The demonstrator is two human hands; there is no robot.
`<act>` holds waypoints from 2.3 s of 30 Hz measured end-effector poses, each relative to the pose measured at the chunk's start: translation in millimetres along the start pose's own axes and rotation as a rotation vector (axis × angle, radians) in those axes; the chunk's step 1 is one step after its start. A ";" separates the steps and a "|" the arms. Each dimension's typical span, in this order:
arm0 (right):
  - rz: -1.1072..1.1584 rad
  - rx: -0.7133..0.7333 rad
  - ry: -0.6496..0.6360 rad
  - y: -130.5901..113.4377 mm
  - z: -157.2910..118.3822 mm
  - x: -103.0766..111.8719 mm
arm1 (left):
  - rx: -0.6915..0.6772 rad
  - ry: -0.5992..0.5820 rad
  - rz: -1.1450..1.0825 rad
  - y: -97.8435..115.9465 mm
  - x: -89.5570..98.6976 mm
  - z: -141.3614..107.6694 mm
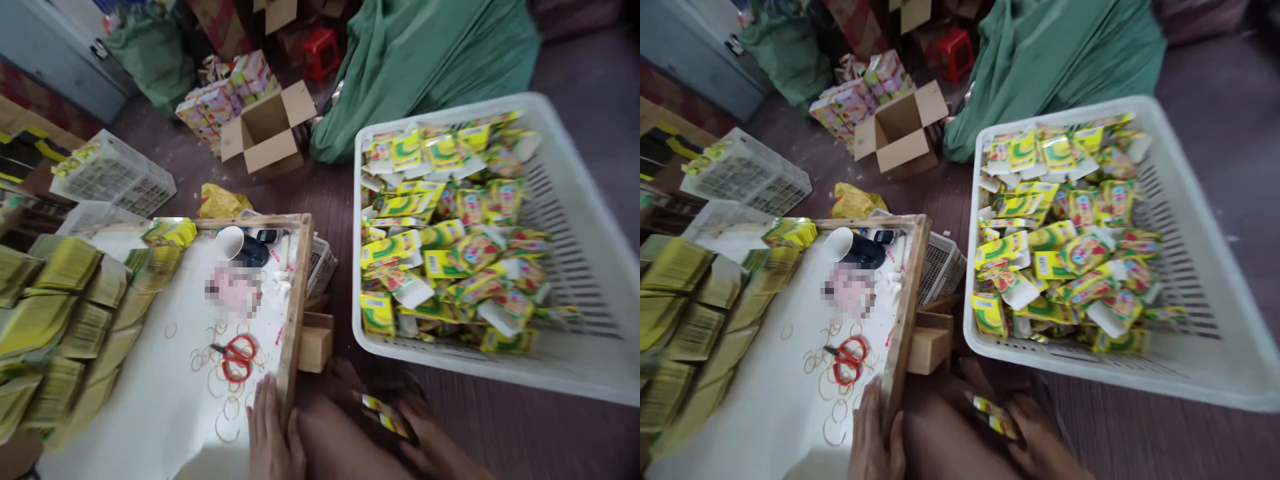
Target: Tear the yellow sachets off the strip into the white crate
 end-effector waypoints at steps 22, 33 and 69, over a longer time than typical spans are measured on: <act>-0.841 -0.025 -0.221 20.4 186.7 181.3 | -0.066 -0.103 -0.610 154.7 -110.7 91.7; -0.849 -0.549 0.295 75.4 131.7 280.2 | -0.497 -0.416 -0.613 220.1 -96.2 92.0; -0.613 -0.845 0.220 143.8 57.9 285.6 | 0.321 -0.356 -0.585 126.9 -127.8 71.5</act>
Point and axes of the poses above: each hand's wrist, its own z-axis towards the middle knuckle, its own x-axis out of the back of the hand, y = z × x, the point moved 7 cm from there along z, towards the middle knuckle, and after that the axes turned 4 degrees about y, right-handed, at the moved point
